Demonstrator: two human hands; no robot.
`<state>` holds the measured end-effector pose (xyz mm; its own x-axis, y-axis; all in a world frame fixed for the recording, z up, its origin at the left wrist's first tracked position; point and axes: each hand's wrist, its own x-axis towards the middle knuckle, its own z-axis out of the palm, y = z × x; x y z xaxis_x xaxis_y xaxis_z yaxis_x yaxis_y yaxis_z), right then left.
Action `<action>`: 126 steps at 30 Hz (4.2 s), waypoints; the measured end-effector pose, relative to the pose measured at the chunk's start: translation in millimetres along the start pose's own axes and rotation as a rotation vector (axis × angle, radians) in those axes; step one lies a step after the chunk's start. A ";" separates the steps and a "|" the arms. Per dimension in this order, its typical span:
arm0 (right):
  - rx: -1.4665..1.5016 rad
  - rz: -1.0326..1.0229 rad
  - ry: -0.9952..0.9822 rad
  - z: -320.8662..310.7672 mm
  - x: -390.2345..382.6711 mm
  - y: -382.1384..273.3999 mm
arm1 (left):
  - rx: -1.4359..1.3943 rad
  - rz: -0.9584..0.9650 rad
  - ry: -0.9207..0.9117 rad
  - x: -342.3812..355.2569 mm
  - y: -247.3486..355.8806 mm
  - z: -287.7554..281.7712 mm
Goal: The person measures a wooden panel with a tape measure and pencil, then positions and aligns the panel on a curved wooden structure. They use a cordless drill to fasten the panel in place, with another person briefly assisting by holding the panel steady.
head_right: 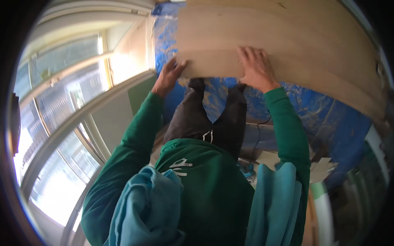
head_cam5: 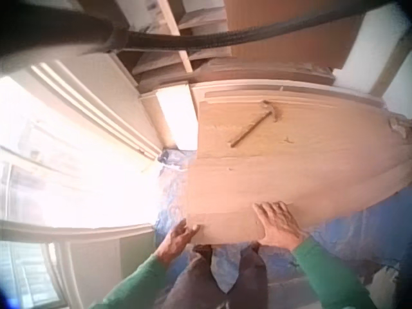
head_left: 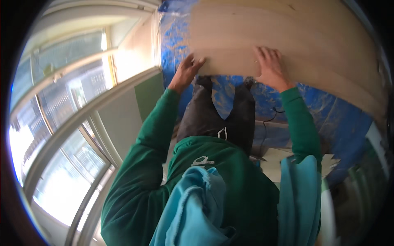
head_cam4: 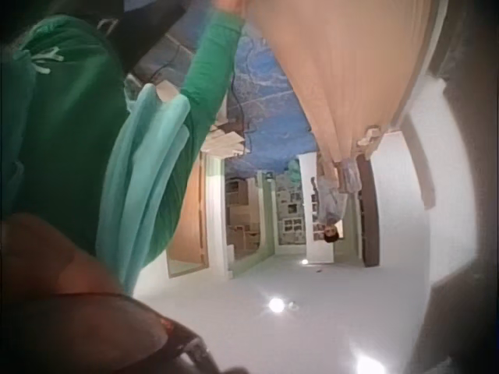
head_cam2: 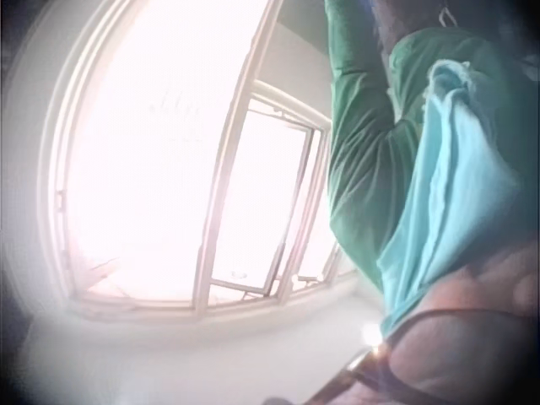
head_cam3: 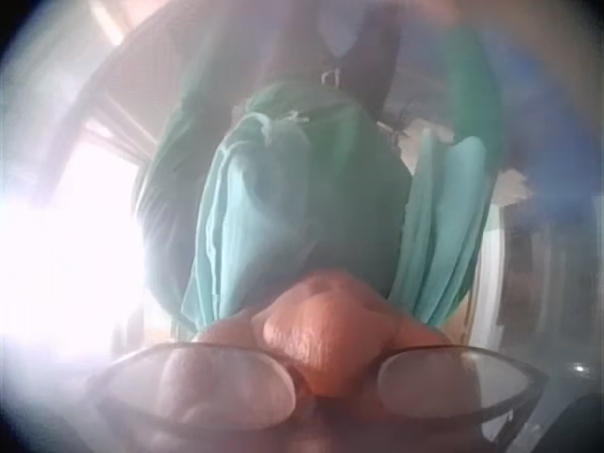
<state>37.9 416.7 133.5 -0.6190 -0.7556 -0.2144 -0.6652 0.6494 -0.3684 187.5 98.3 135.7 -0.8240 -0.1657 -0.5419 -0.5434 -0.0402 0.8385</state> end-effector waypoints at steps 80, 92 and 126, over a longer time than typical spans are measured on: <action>-0.269 -0.291 -0.013 95.7 101.5 2.9 | -0.245 0.232 0.211 33.9 -181.7 -42.5; -0.308 -0.238 -0.029 105.4 97.1 6.5 | -0.719 -0.015 0.151 50.5 -188.7 -68.4; -0.101 0.296 0.138 162.7 93.4 -24.3 | 0.291 -0.333 -0.133 160.8 -81.4 -86.1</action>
<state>64.2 316.5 -24.8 -0.8375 -0.5187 -0.1717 -0.4817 0.8493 -0.2160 113.1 -9.9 -14.8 -0.6000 -0.0618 -0.7976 -0.7889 0.2113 0.5771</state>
